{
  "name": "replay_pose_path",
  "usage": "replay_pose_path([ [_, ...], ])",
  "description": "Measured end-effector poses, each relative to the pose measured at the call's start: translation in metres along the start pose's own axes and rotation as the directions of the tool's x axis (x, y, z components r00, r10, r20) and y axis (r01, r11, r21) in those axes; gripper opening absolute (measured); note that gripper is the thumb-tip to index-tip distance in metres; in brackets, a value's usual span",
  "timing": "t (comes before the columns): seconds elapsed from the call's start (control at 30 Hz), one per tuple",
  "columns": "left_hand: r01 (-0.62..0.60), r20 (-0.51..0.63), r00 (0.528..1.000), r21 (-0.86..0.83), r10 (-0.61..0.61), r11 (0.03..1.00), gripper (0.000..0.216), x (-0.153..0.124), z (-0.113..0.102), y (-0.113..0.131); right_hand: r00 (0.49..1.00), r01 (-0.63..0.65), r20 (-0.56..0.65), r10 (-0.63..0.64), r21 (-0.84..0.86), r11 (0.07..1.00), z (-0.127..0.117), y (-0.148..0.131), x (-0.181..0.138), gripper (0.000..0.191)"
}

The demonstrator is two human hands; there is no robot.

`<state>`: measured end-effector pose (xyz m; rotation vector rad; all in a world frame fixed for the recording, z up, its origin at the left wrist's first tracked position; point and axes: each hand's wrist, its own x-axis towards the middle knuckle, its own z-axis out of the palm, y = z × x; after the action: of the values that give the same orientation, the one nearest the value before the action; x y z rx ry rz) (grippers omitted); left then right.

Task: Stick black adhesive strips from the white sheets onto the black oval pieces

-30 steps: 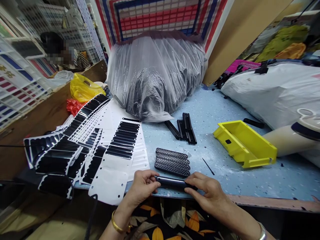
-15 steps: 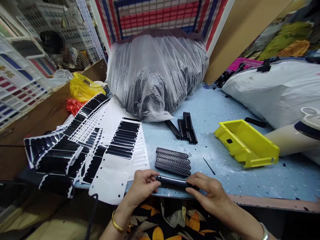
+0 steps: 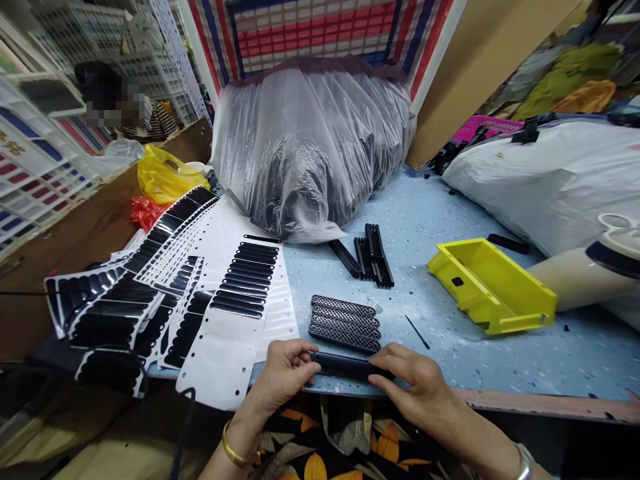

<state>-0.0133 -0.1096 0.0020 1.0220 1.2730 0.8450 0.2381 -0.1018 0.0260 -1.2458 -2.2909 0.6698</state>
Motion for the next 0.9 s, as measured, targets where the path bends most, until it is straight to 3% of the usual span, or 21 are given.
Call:
replay_pose_path([
  [0.9,0.008,-0.002,1.0,0.004,-0.008,1.0,0.026,0.0003,-0.0007,-0.0009,0.998,0.043,-0.036,-0.046,-0.082,0.996,0.0074,0.0013,-0.0031,0.019],
])
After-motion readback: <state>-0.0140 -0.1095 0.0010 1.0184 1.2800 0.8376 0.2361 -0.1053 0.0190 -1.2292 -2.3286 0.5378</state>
